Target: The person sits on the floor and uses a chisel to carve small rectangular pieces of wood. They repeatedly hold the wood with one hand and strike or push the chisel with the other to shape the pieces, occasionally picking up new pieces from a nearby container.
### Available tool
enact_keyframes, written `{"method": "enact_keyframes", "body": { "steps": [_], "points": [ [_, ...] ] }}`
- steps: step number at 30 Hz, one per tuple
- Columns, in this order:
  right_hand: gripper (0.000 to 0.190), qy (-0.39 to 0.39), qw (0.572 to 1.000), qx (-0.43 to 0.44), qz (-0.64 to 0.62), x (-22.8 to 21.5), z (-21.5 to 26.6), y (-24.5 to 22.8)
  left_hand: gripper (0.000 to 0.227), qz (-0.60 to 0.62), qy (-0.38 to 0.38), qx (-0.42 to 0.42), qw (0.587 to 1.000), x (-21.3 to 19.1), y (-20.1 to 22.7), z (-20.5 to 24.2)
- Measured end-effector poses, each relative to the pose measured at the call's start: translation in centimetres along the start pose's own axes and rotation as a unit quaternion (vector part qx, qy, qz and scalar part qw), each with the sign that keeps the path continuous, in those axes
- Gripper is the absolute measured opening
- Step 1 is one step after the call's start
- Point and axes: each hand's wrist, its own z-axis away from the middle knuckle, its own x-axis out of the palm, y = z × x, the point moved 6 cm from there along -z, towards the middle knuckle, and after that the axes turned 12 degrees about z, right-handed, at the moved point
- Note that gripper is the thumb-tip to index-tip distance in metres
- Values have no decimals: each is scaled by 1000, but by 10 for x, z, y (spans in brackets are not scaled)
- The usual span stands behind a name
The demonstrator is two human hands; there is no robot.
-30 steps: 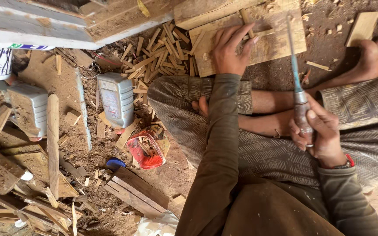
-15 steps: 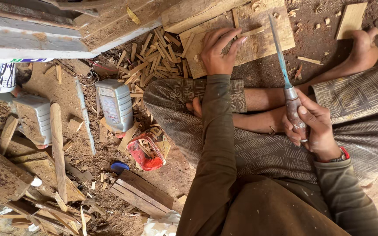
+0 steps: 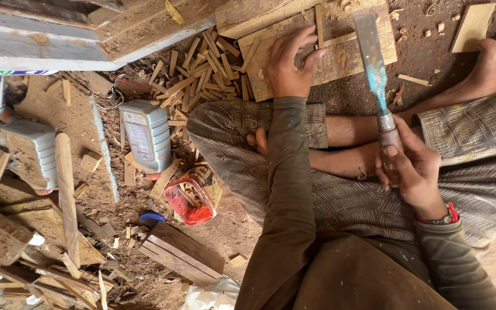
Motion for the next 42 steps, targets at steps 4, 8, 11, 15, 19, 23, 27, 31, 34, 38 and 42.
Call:
{"method": "enact_keyframes", "body": {
  "steps": [4, 8, 11, 15, 19, 23, 27, 31, 34, 38, 42],
  "points": [
    [60, -1, 1000, 9, -27, -1, 0, 10, 45, -24, -16, -11, 1000, 0, -5, 4],
    [60, -12, 999, -10, -36, -3, -3, 13, 38, -47, -30, -9, 998, -2, -2, 2],
    [60, -18, 999, -11, -35, -4, -2, 14, 36, -47, -34, -9, 998, -6, 8, 1],
    [60, -21, 998, -22, -49, -5, 0, 13, 35, -42, -33, -8, 999, -7, 21, -4],
    [60, -18, 998, -19, -54, -6, 1, 12, 31, -41, -31, 12, 999, -6, 28, -3],
    [58, -15, 999, -21, -42, -5, 0, 13, 25, -49, -13, 38, 998, 2, 15, -4],
    [59, -14, 999, -13, -36, -2, -1, 9, 28, -29, 6, 24, 999, 9, 4, -2],
    [59, -3, 1000, -8, -5, 1, 2, -1, 41, -44, 13, 42, 998, 7, 4, -5],
    [59, 10, 999, -7, 35, 3, 6, -7, 41, -50, 6, 36, 998, 8, 3, -6],
    [59, 7, 998, -21, 64, 0, 6, -10, 37, -25, -18, 30, 999, 4, 8, -9],
    [60, 3, 999, -16, 36, -2, 4, 1, 32, -33, -19, 17, 999, -2, 21, -7]
  ]
}}
